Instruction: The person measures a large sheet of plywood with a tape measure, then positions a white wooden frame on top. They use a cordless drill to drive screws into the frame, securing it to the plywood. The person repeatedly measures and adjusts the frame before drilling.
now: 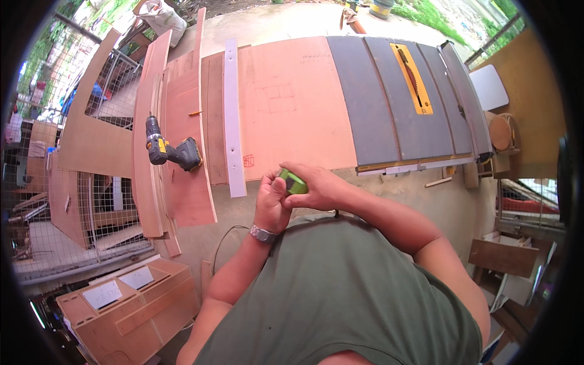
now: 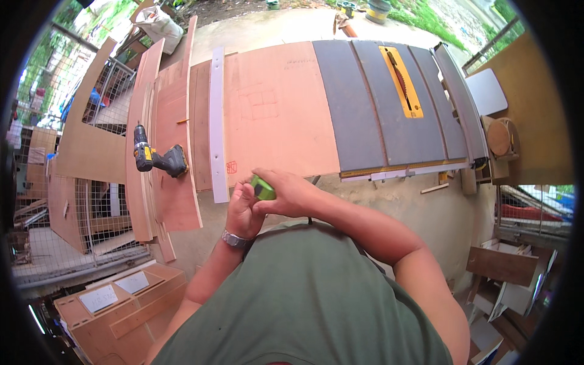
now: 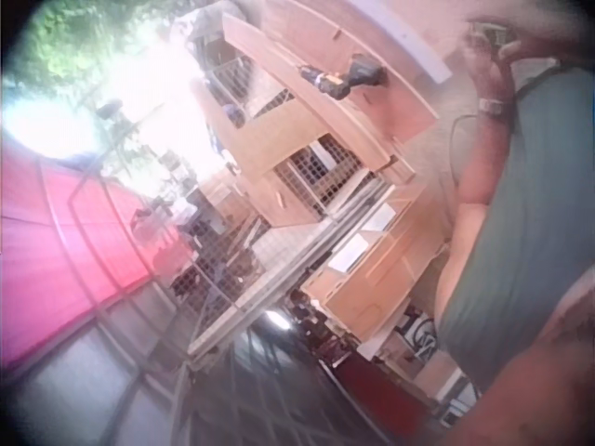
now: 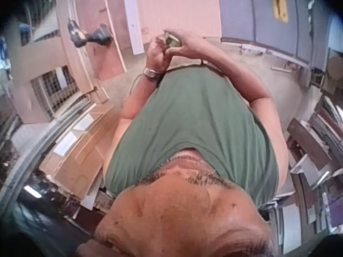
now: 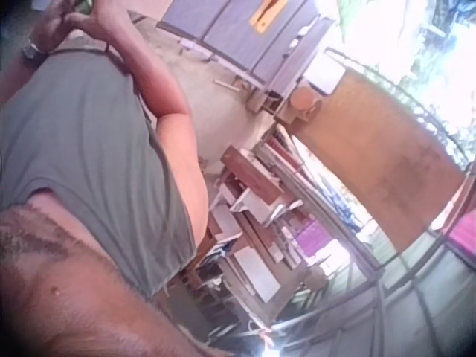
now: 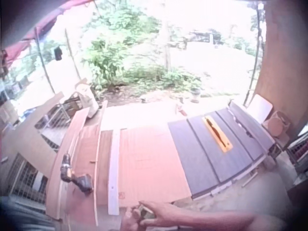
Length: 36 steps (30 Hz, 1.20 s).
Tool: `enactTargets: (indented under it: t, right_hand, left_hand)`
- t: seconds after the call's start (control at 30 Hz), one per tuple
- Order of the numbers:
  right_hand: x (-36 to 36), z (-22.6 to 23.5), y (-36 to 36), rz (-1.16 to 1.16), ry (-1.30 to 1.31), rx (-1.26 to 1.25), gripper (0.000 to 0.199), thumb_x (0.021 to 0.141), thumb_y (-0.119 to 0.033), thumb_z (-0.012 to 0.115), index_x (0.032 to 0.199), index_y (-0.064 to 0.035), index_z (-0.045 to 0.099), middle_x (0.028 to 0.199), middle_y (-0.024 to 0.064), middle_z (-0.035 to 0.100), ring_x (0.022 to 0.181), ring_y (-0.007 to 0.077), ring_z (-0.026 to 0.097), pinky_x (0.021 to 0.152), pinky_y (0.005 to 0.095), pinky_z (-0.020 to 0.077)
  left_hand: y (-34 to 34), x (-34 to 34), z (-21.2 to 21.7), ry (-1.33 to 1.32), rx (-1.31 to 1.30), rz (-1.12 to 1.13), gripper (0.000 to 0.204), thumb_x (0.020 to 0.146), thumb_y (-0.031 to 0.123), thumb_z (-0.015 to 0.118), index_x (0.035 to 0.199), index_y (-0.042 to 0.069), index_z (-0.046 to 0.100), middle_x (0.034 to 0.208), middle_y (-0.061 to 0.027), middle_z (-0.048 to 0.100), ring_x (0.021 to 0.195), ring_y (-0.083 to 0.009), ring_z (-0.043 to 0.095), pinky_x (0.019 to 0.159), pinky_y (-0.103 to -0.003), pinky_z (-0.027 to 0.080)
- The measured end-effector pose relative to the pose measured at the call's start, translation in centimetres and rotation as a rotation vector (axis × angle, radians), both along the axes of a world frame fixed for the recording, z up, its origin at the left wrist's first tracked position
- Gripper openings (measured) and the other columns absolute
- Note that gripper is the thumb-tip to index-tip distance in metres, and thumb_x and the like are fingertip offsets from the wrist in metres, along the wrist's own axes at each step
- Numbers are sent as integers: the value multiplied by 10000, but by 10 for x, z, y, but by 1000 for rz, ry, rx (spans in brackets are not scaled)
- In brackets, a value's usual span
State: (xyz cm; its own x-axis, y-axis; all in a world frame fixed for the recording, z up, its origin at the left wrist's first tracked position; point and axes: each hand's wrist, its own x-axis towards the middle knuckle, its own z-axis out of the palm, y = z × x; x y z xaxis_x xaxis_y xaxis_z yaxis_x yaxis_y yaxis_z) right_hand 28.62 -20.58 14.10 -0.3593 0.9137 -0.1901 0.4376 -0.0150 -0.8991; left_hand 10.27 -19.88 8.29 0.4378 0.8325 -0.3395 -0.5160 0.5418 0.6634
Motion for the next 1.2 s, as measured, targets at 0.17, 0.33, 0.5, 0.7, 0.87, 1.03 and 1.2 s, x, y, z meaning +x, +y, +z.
enactTargets:
  t: [0.17,0.33,0.5,0.7,0.87,1.03,1.2]
  right_hand:
    - [44,2,-28,138,-150,-13,830,823,-361,724,1527,-105,366,1293,263,536,1213,445,563,1029,473,469]
    - [94,-18,-34,145,-215,-86,800,860,-369,683,1536,-76,371,1408,259,511,1315,417,503,1101,451,419]
    - [185,-41,-53,-30,46,-409,730,854,-310,646,1521,-98,441,1313,163,610,1212,262,574,1023,373,453]
    - [275,-67,-110,-66,-345,-1013,443,762,-173,611,1188,-63,666,962,71,664,870,172,604,781,330,495]
    - [318,-70,-126,-139,-375,-971,249,855,-256,661,1015,-95,763,840,38,677,779,158,610,710,343,502]
    - [373,-65,-112,-55,-499,-817,229,863,-270,666,938,-81,771,755,82,661,729,164,611,692,349,491]
    - [463,-58,-92,-214,-469,-799,240,850,-221,668,864,7,740,676,53,640,676,137,590,643,339,475]
  left_hand:
    - [-5,18,-6,213,-135,-195,162,988,150,659,1071,96,530,993,-34,644,880,-168,666,762,-370,585]
    - [25,27,-21,91,-217,-270,112,951,53,635,927,121,550,954,-29,631,858,-213,655,783,-450,575]
    - [110,-18,-38,-100,-46,-76,117,989,181,624,903,121,572,933,-37,662,811,-218,636,713,-405,545]
    - [209,-67,-73,-125,-280,410,222,1013,308,607,869,140,600,861,0,647,812,-195,621,785,-420,529]
    - [219,-35,-106,-66,-418,578,197,1007,314,622,923,136,613,829,-5,627,797,-201,605,808,-419,514]
    - [196,4,-137,63,-436,663,236,1017,319,608,955,92,619,903,-59,680,862,-257,635,817,-443,516]
    - [192,11,-145,1871,330,675,285,899,311,708,1016,59,649,1099,-125,648,967,-326,647,778,-448,544]
